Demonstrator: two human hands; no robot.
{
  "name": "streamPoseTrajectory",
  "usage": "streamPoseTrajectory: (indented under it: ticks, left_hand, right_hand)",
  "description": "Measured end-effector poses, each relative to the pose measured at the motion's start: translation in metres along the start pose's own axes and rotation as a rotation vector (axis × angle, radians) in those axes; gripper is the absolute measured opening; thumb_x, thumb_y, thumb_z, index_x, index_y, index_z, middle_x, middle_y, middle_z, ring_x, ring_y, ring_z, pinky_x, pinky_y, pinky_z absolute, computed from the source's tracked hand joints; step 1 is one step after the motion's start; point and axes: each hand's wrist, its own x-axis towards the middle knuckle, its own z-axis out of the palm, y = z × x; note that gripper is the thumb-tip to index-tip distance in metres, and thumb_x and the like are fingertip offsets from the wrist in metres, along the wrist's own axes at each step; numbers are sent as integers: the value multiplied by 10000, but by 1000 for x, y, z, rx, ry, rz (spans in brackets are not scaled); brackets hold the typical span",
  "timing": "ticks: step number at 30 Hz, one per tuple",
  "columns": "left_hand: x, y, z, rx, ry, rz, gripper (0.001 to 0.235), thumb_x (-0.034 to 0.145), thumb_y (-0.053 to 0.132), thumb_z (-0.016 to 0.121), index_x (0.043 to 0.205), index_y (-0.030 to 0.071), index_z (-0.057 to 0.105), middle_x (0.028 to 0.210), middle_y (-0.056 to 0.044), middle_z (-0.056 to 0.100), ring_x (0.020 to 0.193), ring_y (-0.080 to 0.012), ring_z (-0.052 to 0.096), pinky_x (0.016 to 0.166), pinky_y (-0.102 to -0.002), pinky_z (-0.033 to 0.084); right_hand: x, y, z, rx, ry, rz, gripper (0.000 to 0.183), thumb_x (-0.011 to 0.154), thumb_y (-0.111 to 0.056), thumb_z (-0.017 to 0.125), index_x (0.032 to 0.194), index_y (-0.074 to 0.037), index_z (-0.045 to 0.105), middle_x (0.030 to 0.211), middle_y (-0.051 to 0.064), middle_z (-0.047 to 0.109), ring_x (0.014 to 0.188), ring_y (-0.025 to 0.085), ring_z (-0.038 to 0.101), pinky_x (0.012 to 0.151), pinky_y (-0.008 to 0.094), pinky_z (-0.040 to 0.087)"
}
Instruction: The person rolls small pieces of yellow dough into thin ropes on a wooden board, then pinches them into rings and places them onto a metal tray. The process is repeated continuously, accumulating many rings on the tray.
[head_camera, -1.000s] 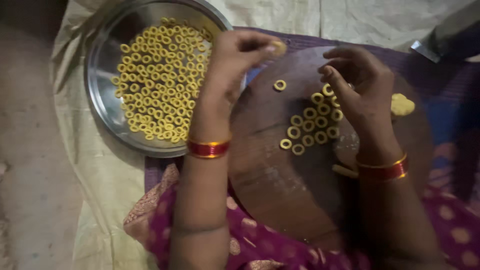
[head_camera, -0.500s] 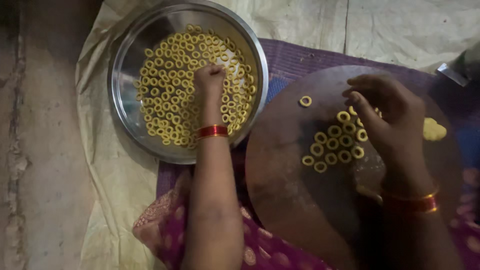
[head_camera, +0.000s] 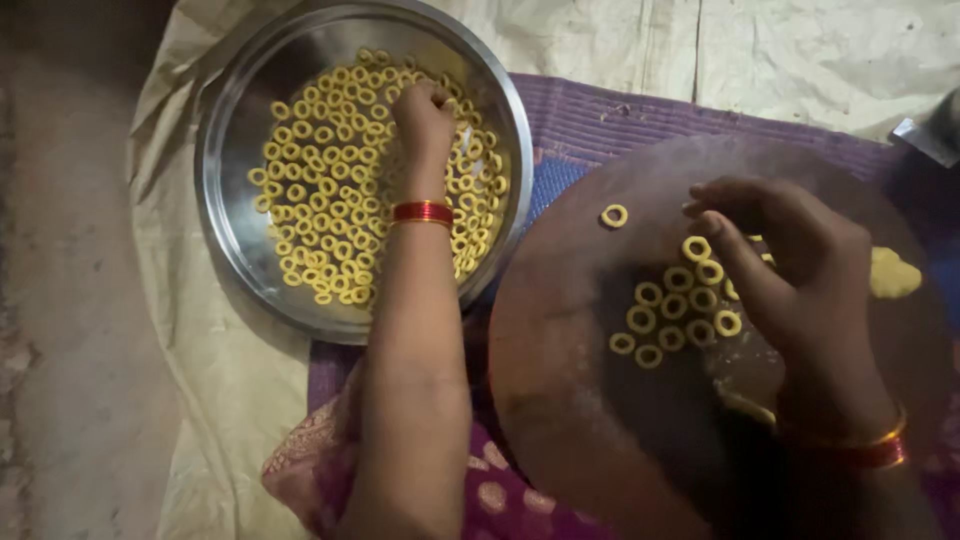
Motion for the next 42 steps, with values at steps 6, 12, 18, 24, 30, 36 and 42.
streamPoseTrajectory:
  ticks: [6,12,18,24,30,36,42]
  left_hand:
    - [7,28,-13,100,-119,-129,124,718,73,843,786,9,761,825,-201,741,802,-354,733,733,-416,576]
    - [11,55,-29,11,-153,-231,114,773,106,827,851,40,777,821,-157,758,783,-307,749,730,-404,575]
    - [10,58,-32,-106,-326,-289,98,767,103,828,851,71,789,807,-113,774,733,-238,765,692,-355,584]
    - [-2,54,-14,-60,-149,-146,107,695,44,824,793,53,782,786,-123,773,746,-235,761,707,-339,586]
    - [-13,46,-2,-72,-54,-56,91,759,-8,736,821,45,778,803,-138,756,774,-266,762,720,-356,588]
    - [-14,57,-2,-97,-122,-65,150,787,-21,683,893,46,765,836,-141,763,805,-265,762,750,-369,584]
    - [-10,131,-45,-118,-185,-74,121,839,38,720,952,46,762,888,-145,760,803,-268,735,743,-376,572]
  right_hand:
    - [-1,0,-3,56,-5,-13,212,1034,-19,667,1236,44,673,1160,114,724,1057,153,724,899,262,590]
    - [-1,-4,-4,15,-3,4,202,1025,-22,671,1214,46,689,1137,120,733,1034,162,727,881,265,582]
    - [-2,-7,-7,52,3,12,218,1016,-23,673,1223,45,686,1135,126,726,1042,162,729,885,261,585]
    - [0,-5,-9,22,5,-19,194,1016,-4,676,1203,47,691,1121,133,735,1015,166,739,867,266,598]
    - [0,0,-11,94,20,-8,200,1026,2,660,1221,44,685,1144,130,728,1040,169,731,896,270,606]
    - [0,2,-20,44,40,-41,190,1043,6,671,1227,48,692,1138,137,738,1032,178,735,879,278,593]
    - [1,15,-32,-189,77,-68,195,988,14,694,1170,-40,740,1078,107,758,947,183,743,766,278,568]
